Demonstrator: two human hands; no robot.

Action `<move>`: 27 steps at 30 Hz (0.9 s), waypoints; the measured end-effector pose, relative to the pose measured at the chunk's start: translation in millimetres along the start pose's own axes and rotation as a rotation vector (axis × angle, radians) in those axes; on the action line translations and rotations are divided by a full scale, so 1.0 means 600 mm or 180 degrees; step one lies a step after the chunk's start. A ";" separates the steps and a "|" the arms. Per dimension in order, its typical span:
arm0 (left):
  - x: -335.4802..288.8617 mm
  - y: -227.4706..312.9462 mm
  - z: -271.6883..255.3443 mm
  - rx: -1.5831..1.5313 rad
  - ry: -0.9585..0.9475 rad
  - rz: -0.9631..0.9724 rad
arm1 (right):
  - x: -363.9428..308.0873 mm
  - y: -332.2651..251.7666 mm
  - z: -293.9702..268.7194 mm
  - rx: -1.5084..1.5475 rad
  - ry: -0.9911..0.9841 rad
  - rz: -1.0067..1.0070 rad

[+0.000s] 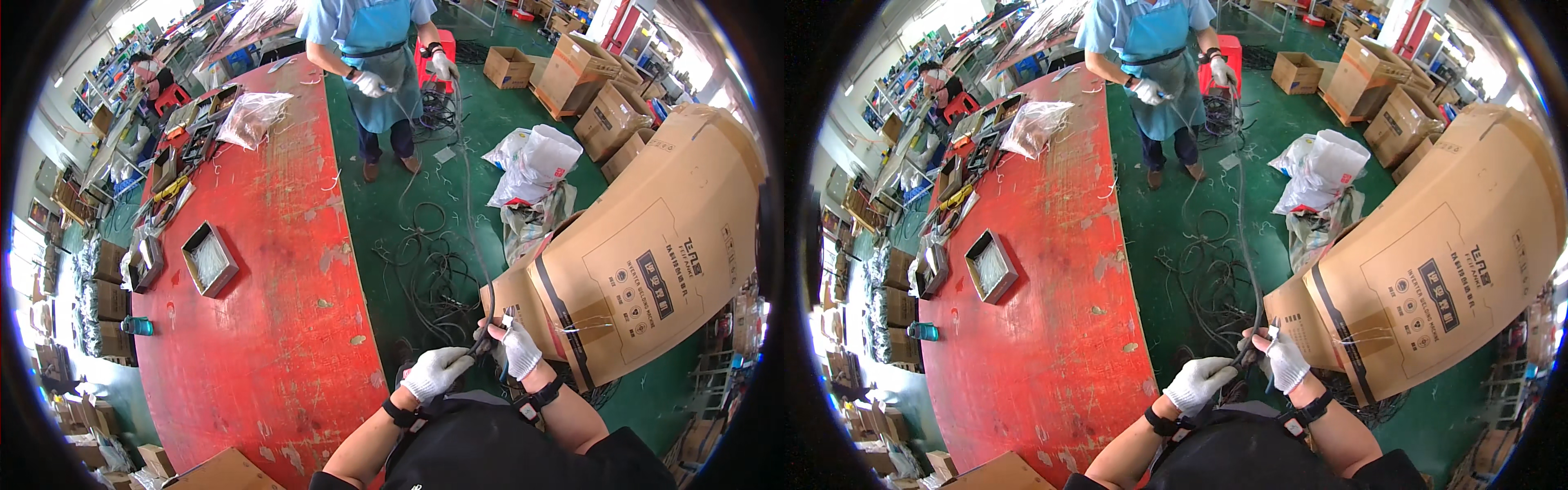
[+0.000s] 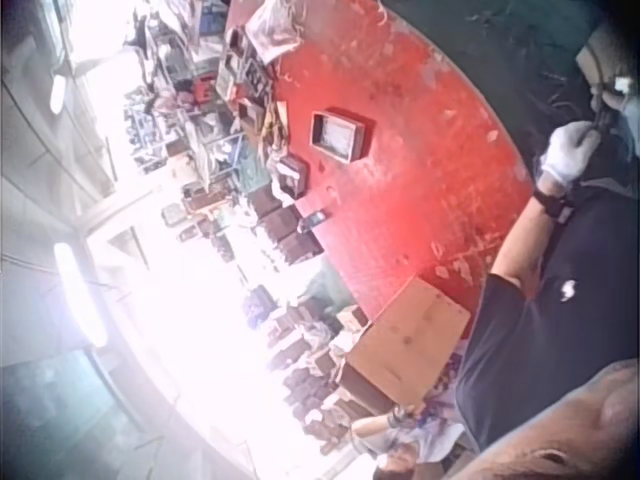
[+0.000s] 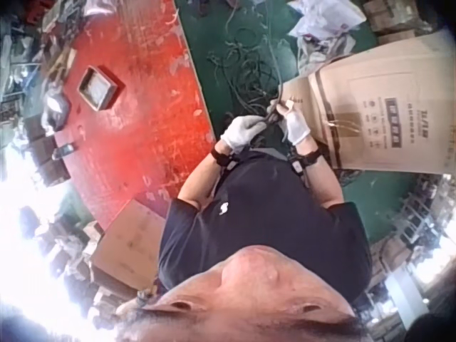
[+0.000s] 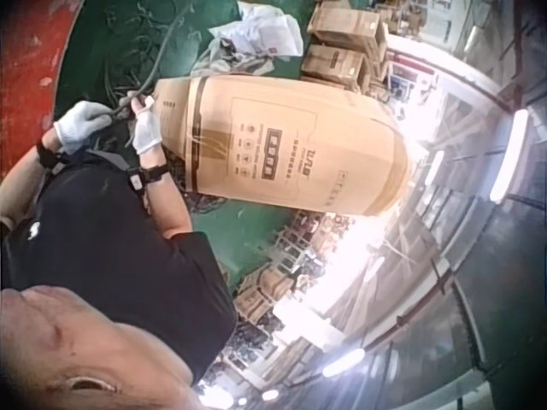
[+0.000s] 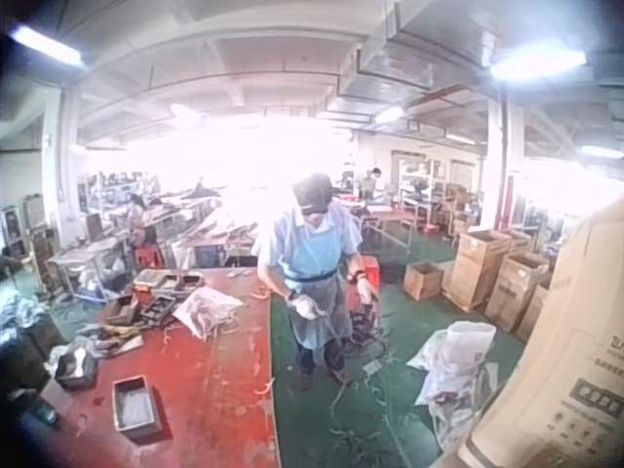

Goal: Untangling, cutting, and sorting heavy-duty electrical cables and connectors in a factory setting.

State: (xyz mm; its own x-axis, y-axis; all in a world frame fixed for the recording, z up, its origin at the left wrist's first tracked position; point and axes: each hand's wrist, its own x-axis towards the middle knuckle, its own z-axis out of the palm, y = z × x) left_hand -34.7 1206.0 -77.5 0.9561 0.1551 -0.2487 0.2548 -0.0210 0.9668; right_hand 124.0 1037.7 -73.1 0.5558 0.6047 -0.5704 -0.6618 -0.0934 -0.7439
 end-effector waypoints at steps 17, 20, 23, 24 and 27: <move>0.128 -0.049 -0.118 -0.1357 0.1283 -0.0190 | 0.004 0.018 -0.061 0.0475 0.0137 0.0194; 0.152 -0.044 -0.153 -0.1595 0.1013 -0.0548 | -0.007 0.023 -0.081 0.0627 0.0281 0.0168; 0.176 -0.040 -0.154 -0.1092 0.0890 -0.0614 | -0.024 0.025 -0.101 0.0746 0.0490 0.0154; 0.184 -0.051 -0.151 -0.1047 0.0848 -0.0509 | -0.030 0.027 -0.107 0.0750 0.0570 0.0182; 0.224 -0.111 -0.163 -0.0161 0.0696 -0.0547 | -0.042 0.040 -0.120 0.0794 0.0748 0.0168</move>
State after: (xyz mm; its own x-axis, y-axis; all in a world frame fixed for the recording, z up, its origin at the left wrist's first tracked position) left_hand 62.9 1325.1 -169.7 0.8442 0.3617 -0.3957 0.3977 0.0725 0.9147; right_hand 130.1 963.2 -101.5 0.5990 0.4028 -0.6921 -0.7792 0.0942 -0.6196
